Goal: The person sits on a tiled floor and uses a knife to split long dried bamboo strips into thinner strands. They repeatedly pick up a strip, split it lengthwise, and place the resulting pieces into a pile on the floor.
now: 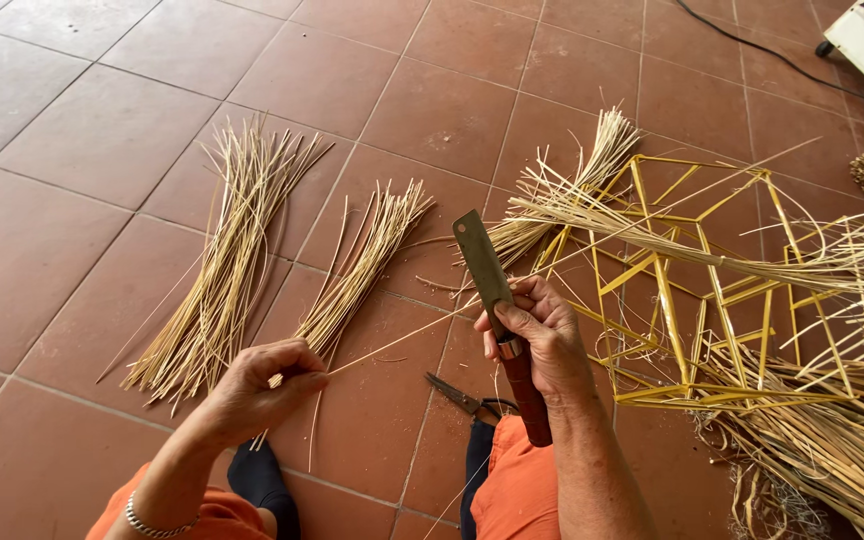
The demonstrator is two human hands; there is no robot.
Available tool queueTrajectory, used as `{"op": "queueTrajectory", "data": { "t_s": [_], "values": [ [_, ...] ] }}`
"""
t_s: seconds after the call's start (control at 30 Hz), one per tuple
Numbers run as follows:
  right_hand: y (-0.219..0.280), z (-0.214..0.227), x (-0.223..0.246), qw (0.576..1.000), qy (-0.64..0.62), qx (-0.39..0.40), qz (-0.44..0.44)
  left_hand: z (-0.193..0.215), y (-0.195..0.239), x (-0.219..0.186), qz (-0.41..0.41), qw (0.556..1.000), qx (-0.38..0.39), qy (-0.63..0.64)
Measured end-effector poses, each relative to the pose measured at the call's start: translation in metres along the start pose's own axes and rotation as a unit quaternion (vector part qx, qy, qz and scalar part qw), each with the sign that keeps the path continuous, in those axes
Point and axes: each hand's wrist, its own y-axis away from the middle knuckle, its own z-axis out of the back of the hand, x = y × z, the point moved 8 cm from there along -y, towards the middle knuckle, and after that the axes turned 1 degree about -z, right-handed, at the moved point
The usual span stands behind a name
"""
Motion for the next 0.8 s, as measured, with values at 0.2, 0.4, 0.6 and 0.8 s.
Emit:
{"op": "queueTrajectory", "data": {
  "t_s": [0.2,0.4,0.6,0.8],
  "values": [
    [0.003,0.007,0.005,1.0,0.002,-0.011,0.016,0.018,0.006,0.021,0.032,0.998,0.009,-0.048],
    [0.0,0.017,0.008,0.999,0.011,-0.035,0.021,0.042,0.012,0.039,0.079,0.995,0.002,-0.066],
    [-0.007,0.008,-0.005,0.998,0.009,-0.049,0.029,0.049,0.007,0.035,0.148,0.986,-0.007,-0.071],
    [-0.005,-0.041,-0.043,1.0,0.016,-0.016,0.0,-0.011,-0.025,-0.008,0.069,0.997,-0.021,-0.032]
  ]
}}
